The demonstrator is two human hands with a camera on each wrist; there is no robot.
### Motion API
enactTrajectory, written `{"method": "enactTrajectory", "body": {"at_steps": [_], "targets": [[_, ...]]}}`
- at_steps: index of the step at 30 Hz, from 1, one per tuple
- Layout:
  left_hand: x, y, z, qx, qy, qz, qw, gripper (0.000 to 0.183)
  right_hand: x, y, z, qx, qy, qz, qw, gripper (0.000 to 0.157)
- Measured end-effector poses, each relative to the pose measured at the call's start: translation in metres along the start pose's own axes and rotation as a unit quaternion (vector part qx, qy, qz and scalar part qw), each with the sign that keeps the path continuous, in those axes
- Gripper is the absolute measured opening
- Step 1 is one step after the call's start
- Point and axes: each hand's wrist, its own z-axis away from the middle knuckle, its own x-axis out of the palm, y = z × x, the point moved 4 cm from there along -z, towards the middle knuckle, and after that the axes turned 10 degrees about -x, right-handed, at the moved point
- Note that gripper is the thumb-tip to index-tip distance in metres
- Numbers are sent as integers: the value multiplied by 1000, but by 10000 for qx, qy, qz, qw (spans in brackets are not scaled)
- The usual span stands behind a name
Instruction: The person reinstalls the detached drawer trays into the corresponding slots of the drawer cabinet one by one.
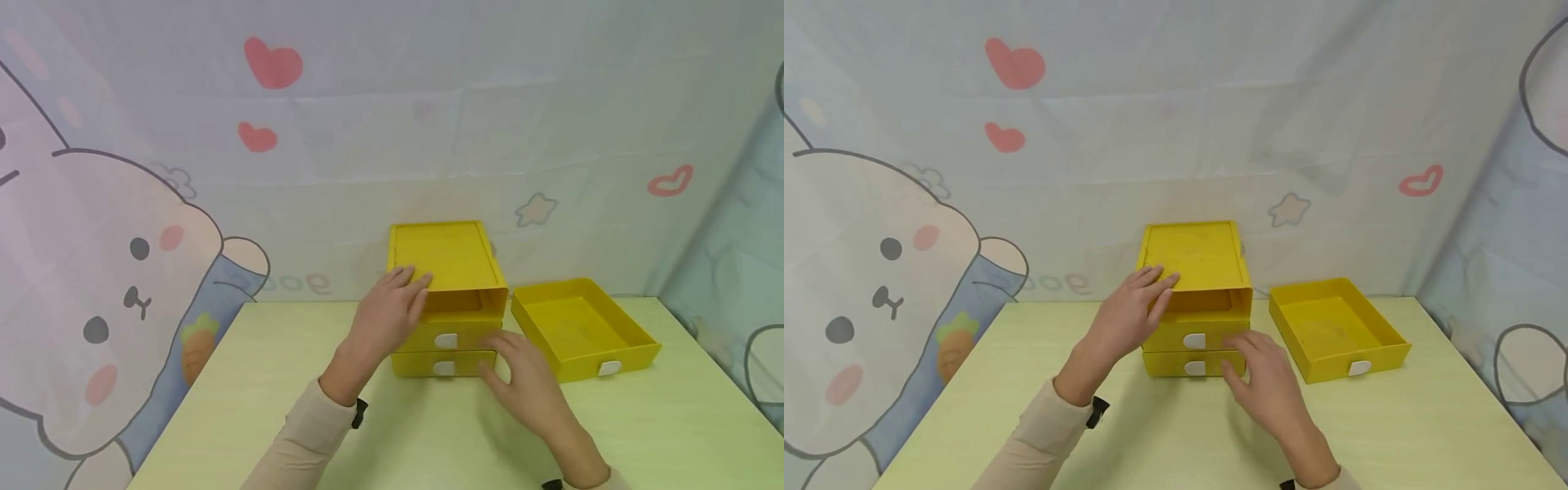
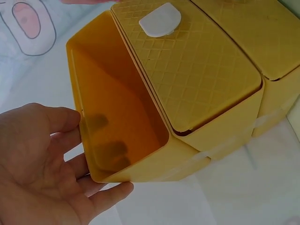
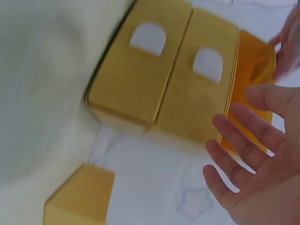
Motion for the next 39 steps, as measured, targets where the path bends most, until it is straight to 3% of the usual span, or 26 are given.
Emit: {"method": "enactTrajectory", "body": {"at_steps": [3, 6, 10, 13, 18, 23, 26, 30, 35, 39], "targets": [[-1, 2, -3, 113, 22, 6, 9999, 38, -21, 24, 4, 452, 130, 113, 9988, 23], [-3, 2, -4, 117, -50, 112, 9999, 38, -34, 52, 14, 777, -35, 459, 9959, 34], [-4, -6, -4, -33, -168, 284, 9995, 38, -38, 83, 27, 894, -294, 748, 9928, 49], [-3, -16, -6, -12, -143, 402, 9991, 37, -36, 99, 32, 875, -315, 784, 9926, 51], [2, -30, -15, 474, 25, 1007, 9938, 33, -38, 114, 42, 1153, -378, 805, 9893, 42], [9, -40, -25, 979, 155, 1743, 9797, 27, -41, 122, 50, 1387, -491, 736, 9864, 29], [11, -44, -30, 1266, 148, 1907, 9733, 25, -41, 123, 50, 1365, -439, 726, 9870, 20], [15, -49, -33, 1533, -66, 1834, 9710, 30, -40, 122, 48, 1214, -350, 670, 9897, 13], [18, -55, -34, 1628, -431, 1661, 9716, 38, -36, 125, 47, 932, -250, 514, 9940, 14], [16, -55, -38, 1640, -409, 1767, 9697, 39, -37, 130, 44, 493, 110, 573, 9971, 20]]}}
